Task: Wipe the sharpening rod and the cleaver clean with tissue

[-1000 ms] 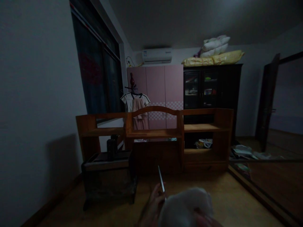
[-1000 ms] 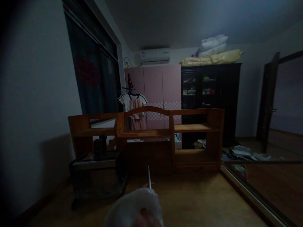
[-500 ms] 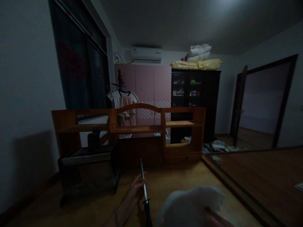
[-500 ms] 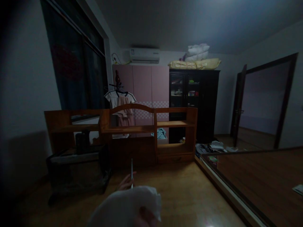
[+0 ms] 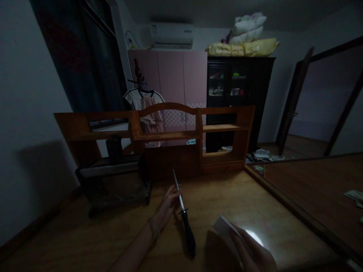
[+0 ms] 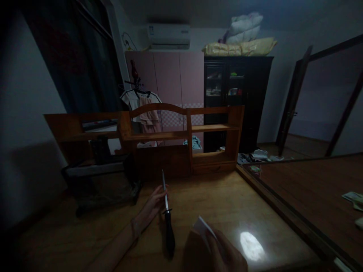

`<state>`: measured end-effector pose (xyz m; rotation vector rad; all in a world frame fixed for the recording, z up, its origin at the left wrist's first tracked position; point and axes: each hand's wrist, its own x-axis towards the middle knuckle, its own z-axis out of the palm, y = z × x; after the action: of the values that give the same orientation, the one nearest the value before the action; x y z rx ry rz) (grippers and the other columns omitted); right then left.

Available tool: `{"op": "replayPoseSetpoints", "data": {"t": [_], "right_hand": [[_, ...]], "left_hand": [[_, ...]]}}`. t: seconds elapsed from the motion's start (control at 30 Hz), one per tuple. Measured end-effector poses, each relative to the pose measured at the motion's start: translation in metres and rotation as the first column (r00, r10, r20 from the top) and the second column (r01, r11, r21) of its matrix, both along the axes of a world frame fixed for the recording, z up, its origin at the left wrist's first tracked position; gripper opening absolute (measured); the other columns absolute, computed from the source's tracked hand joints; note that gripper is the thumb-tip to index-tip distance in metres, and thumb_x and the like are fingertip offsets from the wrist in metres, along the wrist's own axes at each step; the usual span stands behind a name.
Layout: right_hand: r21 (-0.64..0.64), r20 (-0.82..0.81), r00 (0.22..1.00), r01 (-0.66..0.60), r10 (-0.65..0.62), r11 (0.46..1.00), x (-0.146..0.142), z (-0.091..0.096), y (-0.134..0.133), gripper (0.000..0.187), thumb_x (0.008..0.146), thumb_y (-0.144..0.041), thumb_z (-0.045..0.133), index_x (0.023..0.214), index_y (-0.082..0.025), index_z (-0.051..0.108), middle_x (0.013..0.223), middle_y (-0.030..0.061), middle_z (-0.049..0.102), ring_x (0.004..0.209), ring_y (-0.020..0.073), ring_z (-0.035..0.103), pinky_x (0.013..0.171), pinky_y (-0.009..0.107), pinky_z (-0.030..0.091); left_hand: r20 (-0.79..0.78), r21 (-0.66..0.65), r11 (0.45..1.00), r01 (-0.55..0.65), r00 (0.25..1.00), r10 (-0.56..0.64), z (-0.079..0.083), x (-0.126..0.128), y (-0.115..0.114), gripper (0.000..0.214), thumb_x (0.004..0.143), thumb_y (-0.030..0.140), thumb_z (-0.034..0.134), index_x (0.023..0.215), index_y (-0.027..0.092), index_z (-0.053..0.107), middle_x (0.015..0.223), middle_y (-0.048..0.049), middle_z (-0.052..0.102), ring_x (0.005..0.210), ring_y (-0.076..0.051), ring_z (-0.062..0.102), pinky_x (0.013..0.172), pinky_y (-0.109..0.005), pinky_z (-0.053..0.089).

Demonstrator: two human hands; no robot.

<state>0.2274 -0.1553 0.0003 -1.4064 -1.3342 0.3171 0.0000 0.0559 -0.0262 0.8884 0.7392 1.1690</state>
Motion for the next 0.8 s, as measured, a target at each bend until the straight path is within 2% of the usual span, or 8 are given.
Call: {"op": "replayPoseSetpoints", "data": {"t": [0.13,0.27,0.33,0.4,0.47,0.6,0.73,0.8], "right_hand": [[0.075,0.172,0.984,0.021,-0.033,0.997,-0.023,0.018,0.016,0.042,0.087,-0.018,0.044,0.128,-0.027,0.054,0.123,0.0022,0.061,0.109,0.0202,0.060,0.085,0.024,0.052],[0.081,0.395,0.908,-0.188,0.141,0.979,-0.077,0.018,0.040,0.068,0.080,-0.001,0.038,0.142,-0.028,0.031,0.137,0.0036,0.048,0.119,0.0209,0.052,0.093,0.030,0.049],[0.055,0.494,0.849,-0.246,0.188,0.968,-0.100,0.005,0.051,0.079,0.075,0.006,0.034,0.144,-0.031,0.026,0.142,0.0026,0.040,0.125,0.0216,0.045,0.095,0.033,0.047],[0.070,0.554,0.815,-0.252,0.173,0.965,-0.113,-0.014,0.059,0.084,0.070,0.010,0.031,0.143,-0.033,0.028,0.142,0.0016,0.040,0.127,0.0231,0.041,0.094,0.036,0.048],[0.079,0.586,0.793,-0.262,0.167,0.962,-0.119,-0.034,0.065,0.085,0.068,0.011,0.031,0.144,-0.029,0.028,0.144,0.0032,0.035,0.131,0.0261,0.034,0.095,0.039,0.048],[0.173,0.567,0.816,-0.249,0.110,0.953,-0.115,-0.064,0.074,0.085,0.069,0.013,0.028,0.144,-0.026,0.026,0.145,0.0026,0.033,0.132,0.0226,0.030,0.096,0.033,0.048],[0.189,0.570,0.798,-0.361,0.197,0.913,-0.106,-0.080,0.075,0.075,0.075,0.010,0.034,0.141,-0.027,0.034,0.143,0.0031,0.037,0.131,0.0227,0.031,0.099,0.034,0.045],[0.183,0.526,0.823,-0.358,0.216,0.916,-0.105,-0.085,0.073,0.069,0.080,0.005,0.039,0.139,-0.028,0.037,0.142,0.0037,0.038,0.131,0.0230,0.033,0.099,0.033,0.045]], "left_hand": [[0.002,-0.005,1.000,-0.003,1.000,0.003,0.003,0.000,-0.002,0.047,0.065,0.023,0.075,0.109,0.021,0.059,0.078,0.0016,0.058,0.063,-0.008,0.056,0.054,-0.016,0.040],[0.024,-0.013,0.999,0.034,0.999,-0.034,0.008,0.000,-0.005,0.054,0.064,0.024,0.076,0.114,0.021,0.057,0.074,0.0023,0.058,0.062,-0.009,0.057,0.054,-0.017,0.040],[0.013,-0.022,0.998,0.056,0.998,-0.056,0.009,0.000,-0.005,0.056,0.063,0.026,0.077,0.115,0.021,0.056,0.069,0.0035,0.056,0.057,-0.008,0.055,0.051,-0.017,0.038],[0.021,-0.022,0.998,0.056,0.998,-0.056,0.007,-0.001,-0.003,0.055,0.064,0.026,0.076,0.114,0.021,0.056,0.067,0.0042,0.055,0.055,-0.008,0.054,0.050,-0.016,0.036],[0.040,-0.005,0.999,0.045,0.998,-0.045,0.006,-0.001,-0.003,0.052,0.065,0.023,0.075,0.113,0.021,0.057,0.072,0.0032,0.057,0.060,-0.008,0.056,0.052,-0.016,0.037],[0.036,0.018,0.999,0.036,0.999,-0.037,0.003,-0.002,-0.003,0.049,0.065,0.017,0.073,0.112,0.021,0.058,0.079,0.0012,0.060,0.066,-0.008,0.058,0.056,-0.016,0.039],[0.048,-0.011,0.999,0.031,0.998,-0.030,0.003,-0.002,-0.003,0.050,0.065,0.018,0.073,0.113,0.022,0.058,0.078,0.0011,0.060,0.066,-0.009,0.058,0.057,-0.017,0.040],[0.078,-0.018,0.999,0.042,0.996,-0.040,0.003,-0.003,-0.003,0.050,0.065,0.017,0.073,0.113,0.021,0.058,0.079,0.0003,0.061,0.067,-0.009,0.058,0.059,-0.017,0.041]]}}
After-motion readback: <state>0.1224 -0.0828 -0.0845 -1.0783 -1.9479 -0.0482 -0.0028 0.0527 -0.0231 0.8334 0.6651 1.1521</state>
